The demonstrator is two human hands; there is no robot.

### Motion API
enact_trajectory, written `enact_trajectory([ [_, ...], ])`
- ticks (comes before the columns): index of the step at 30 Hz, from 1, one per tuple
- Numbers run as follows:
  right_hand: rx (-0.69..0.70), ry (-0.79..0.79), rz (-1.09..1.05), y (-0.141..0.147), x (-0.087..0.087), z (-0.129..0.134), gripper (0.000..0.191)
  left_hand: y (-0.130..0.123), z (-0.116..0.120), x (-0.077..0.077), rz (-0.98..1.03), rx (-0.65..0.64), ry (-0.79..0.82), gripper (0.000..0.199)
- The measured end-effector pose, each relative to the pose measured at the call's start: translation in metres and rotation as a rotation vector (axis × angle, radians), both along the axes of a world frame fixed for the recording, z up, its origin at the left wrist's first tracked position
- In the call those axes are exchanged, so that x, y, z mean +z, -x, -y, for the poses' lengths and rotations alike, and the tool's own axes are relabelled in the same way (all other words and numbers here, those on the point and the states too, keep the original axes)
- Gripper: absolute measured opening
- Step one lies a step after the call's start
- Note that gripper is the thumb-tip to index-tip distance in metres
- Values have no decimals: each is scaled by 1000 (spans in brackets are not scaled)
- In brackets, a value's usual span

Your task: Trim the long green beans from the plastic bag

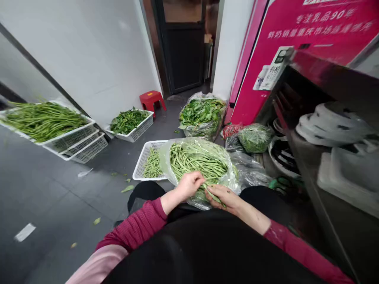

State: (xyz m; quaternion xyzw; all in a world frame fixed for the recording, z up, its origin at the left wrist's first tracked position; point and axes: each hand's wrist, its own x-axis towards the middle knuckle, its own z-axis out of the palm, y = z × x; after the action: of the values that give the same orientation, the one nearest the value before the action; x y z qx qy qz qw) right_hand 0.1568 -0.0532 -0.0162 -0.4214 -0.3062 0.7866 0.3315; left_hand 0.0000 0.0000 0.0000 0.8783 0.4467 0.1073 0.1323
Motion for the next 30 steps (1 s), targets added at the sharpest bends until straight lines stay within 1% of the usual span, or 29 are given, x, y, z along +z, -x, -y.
enact_trajectory([
  [2, -1, 16, 53, 4, -6, 0, 25, -1, 4, -7, -132, -83, -87, 22],
  [4, 12, -21, 118, 6, -9, 1, 24, 0, 4, -14, -249, -156, -126, 19],
  [6, 48, -124, 210, 6, -6, 3, 23, 2, -4, -20, -365, -244, -111, 15],
  [7, 58, -185, 244, 5, -3, 3, 22, 2, -10, -22, -403, -247, -91, 14],
  [8, 51, -232, 259, 3, 0, 3, 21, 3, -18, -24, -421, -213, -74, 15],
  [10, -34, -248, 212, -1, 5, 3, 21, 2, -37, -25, -399, -76, -62, 21],
  [12, -176, -179, 91, -5, 6, 2, 21, -1, -58, -25, -356, 105, -49, 29],
  [13, -244, -133, 21, -7, 5, 1, 22, -3, -68, -26, -349, 175, -26, 30],
  [15, -349, -38, -108, -11, 1, -1, 22, -8, -83, -27, -360, 261, 31, 25],
  [17, -393, 65, -217, -14, -4, -3, 20, -10, -90, -28, -371, 287, 63, 20],
  [19, -398, 157, -298, -16, -8, -7, 18, -11, -85, -26, -368, 287, 60, 22],
  [21, -407, 220, -355, -16, -12, -13, 16, -9, -69, -22, -318, 262, 44, 25],
  [24, -453, 275, -403, -10, -19, -26, 8, -8, -33, -13, -111, 180, 59, 21],
  [27, -480, 314, -404, 2, -24, -36, 1, -9, 5, -7, 121, 156, 155, 12],
  [30, -441, 321, -403, 14, -24, -35, 7, -6, 28, -5, 271, 141, 194, 14],
])
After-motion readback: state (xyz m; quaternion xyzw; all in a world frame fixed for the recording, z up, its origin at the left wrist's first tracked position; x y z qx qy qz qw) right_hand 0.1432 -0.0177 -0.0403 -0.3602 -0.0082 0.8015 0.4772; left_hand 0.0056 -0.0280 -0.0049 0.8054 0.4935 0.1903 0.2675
